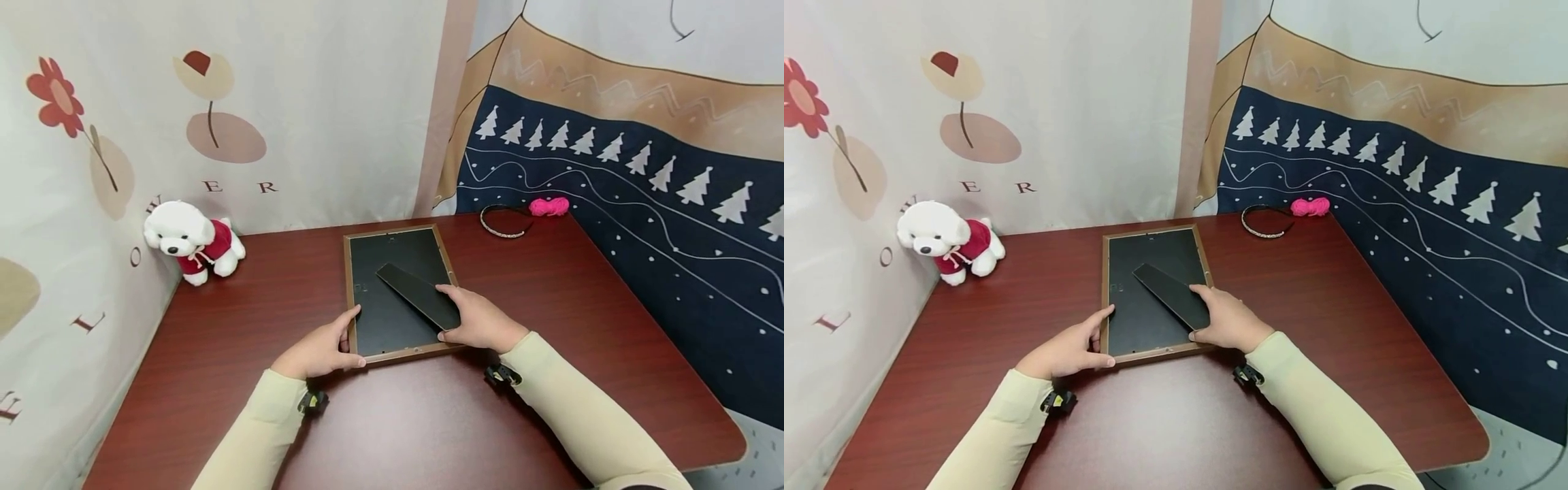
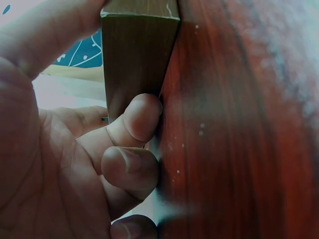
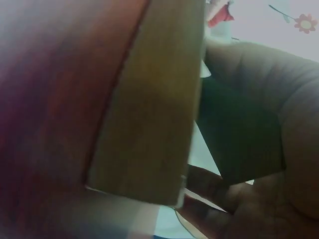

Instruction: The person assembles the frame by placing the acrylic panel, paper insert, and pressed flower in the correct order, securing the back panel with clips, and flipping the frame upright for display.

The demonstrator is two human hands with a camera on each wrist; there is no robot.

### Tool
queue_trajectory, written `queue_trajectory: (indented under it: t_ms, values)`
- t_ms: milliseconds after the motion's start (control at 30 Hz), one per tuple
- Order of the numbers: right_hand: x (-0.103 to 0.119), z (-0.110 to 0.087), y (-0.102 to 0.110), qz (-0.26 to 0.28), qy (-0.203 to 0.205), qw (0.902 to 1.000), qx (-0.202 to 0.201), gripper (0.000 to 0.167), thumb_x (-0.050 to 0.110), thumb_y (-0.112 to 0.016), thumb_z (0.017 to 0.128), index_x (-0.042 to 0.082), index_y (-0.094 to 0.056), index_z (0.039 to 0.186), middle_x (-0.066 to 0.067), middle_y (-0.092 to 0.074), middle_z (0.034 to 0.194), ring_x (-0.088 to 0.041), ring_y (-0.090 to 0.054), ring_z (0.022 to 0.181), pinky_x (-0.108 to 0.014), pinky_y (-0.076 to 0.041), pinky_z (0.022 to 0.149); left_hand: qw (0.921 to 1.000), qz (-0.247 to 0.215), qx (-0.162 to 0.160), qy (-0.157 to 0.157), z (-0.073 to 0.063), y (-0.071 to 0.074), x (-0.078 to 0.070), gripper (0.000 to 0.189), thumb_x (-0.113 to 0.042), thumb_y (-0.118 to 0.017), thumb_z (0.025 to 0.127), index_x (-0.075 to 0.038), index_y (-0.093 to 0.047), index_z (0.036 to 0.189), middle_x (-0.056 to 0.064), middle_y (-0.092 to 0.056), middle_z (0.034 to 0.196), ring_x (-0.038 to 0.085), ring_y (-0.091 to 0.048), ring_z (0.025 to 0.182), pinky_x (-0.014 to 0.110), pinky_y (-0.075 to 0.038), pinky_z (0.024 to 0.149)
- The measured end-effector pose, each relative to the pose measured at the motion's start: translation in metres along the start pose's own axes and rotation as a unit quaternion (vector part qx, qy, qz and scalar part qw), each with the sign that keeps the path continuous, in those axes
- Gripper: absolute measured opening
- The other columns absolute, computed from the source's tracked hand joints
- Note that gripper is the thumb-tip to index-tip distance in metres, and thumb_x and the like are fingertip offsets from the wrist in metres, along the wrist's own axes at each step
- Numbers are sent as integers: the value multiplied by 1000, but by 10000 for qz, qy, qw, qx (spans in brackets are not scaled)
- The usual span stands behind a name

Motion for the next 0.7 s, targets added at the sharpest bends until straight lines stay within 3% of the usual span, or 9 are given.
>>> queue_trajectory:
  t_ms: [433, 567, 633, 700]
  values:
    - [-20, -7, 13, 314, 434, 9968, 593, 109, 33, -93, 80, 13, -30, 167, -15, -43, 163, -34, -47, 144, -54, -41, 118, 10000, 10, 32, -3, 1, -2, -5, 112, -36, -88, 85, -15, -18, 170, 5, -57, 89, 19, -54, 75, 34, -46, 67]
    - [-30, -6, 16, 453, 348, 9963, 636, 113, 32, -95, 78, 12, -30, 167, -15, -39, 165, -35, -42, 149, -55, -40, 119, 10000, 5, -68, 66, 1, -1, -5, 116, -36, -89, 84, -15, -14, 171, 5, -58, 85, 19, -54, 71, 35, -47, 64]
    - [-36, -5, 17, 490, 311, 9962, 647, 114, 31, -95, 77, 12, -29, 167, -15, -39, 164, -35, -41, 149, -57, -40, 118, 9998, 93, -118, 141, 1, -1, -5, 121, -42, -89, 83, -15, -11, 171, 6, -62, 86, 19, -58, 74, 38, -50, 68]
    - [-42, -5, 17, 515, 267, 9960, 682, 116, 30, -96, 76, 12, -28, 168, -14, -39, 164, -34, -40, 148, -56, -40, 119, 9994, 202, -201, 202, 2, -1, -5, 125, -48, -88, 82, -13, -8, 171, 12, -70, 102, 22, -67, 87, 43, -56, 79]
Point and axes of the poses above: each hand's wrist, its own z-axis towards the middle knuckle, its own y-axis out of the back of the hand, x = y × z, the point moved 7 cm from there along z, towards the middle knuckle
